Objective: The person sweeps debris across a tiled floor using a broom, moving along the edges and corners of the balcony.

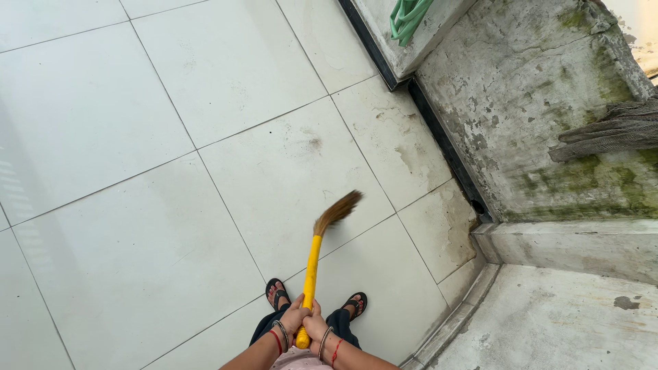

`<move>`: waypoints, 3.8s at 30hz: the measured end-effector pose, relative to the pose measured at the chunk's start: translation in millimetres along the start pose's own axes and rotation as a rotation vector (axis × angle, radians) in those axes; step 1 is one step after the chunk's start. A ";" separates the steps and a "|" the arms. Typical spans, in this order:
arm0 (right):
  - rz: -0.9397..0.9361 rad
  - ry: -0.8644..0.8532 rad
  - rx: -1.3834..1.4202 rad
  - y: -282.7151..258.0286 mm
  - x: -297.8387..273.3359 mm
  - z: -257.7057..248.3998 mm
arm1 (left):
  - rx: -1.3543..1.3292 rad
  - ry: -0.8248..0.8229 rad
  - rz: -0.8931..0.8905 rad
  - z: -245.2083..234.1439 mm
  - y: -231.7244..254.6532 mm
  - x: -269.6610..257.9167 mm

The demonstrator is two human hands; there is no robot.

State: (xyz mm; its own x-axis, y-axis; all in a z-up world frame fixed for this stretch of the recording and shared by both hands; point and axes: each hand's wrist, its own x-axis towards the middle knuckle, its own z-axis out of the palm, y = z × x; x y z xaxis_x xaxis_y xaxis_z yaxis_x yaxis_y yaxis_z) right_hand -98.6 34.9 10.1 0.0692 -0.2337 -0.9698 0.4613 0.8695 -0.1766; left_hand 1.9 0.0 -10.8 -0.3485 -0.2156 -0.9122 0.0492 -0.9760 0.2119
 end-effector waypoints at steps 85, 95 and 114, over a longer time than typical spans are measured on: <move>-0.239 -0.218 -0.234 -364.8 73.9 25.9 | -0.128 0.313 0.562 123.9 315.0 121.6; 0.016 -0.117 -0.299 -380.3 65.0 43.7 | -0.376 0.109 0.151 119.3 328.8 94.4; 0.214 -0.237 -0.529 -586.8 82.4 71.2 | -0.445 0.290 0.414 176.8 480.8 139.2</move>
State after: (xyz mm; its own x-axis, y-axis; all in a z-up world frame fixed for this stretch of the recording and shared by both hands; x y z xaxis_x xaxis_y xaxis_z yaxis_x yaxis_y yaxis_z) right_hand -300.6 -525.5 45.7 0.3347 -0.0675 -0.9399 -0.0815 0.9916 -0.1002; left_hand -188.4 -494.2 26.2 0.0451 -0.5133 -0.8570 0.5273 -0.7165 0.4568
